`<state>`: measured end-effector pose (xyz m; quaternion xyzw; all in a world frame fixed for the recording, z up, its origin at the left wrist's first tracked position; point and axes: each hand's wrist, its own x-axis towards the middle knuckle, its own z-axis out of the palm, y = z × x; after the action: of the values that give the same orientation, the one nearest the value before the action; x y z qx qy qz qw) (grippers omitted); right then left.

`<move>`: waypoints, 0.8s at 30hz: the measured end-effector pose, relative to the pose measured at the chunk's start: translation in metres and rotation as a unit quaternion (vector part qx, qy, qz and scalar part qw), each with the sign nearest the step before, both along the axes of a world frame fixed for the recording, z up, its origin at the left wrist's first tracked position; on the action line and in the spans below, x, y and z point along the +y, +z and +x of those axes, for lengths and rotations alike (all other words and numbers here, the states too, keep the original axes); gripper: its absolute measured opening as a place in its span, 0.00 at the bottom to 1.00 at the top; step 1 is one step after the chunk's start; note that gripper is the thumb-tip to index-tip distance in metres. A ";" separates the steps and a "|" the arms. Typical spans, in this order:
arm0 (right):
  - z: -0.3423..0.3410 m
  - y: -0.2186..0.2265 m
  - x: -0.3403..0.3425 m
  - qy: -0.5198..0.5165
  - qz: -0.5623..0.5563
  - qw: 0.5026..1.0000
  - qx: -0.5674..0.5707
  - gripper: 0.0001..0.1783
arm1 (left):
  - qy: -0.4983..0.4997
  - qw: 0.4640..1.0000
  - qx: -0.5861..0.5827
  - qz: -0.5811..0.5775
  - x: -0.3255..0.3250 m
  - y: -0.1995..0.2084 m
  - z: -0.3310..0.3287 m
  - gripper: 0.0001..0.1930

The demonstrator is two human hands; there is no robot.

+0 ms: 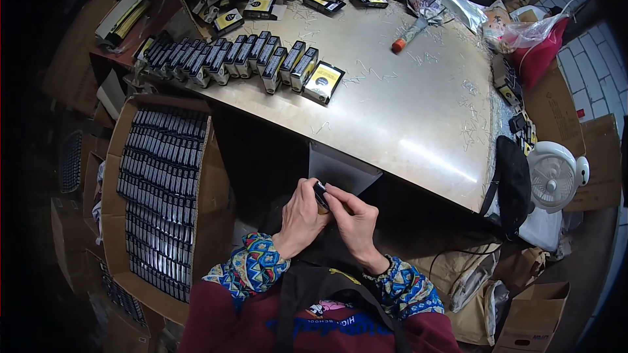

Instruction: Packaging small rectangular boxes into plastic sleeves and managing silver shredded filler material.

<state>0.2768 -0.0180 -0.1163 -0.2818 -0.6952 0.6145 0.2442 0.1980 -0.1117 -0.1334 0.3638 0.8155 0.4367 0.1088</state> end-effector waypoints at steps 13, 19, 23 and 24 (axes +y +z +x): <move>-0.047 0.012 0.050 0.152 0.339 0.923 0.100 0.08 | -0.004 0.988 -0.149 0.027 0.004 0.023 -0.043 0.28; -0.166 0.044 0.140 0.214 0.512 0.820 -0.144 0.42 | 0.002 0.993 -0.046 0.108 0.028 0.061 -0.118 0.19; -0.149 0.044 0.146 0.230 0.503 0.823 -0.131 0.45 | 0.064 0.982 0.120 0.128 0.065 0.089 -0.147 0.19; -0.141 0.034 0.149 0.202 0.426 0.879 -0.071 0.47 | 0.068 0.964 0.225 0.127 0.080 0.086 -0.157 0.17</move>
<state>0.1362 0.1307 -0.0819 -0.0471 -0.9470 0.2736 0.1614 0.0409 -0.0315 -0.0471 0.4072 0.7794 0.4503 -0.1547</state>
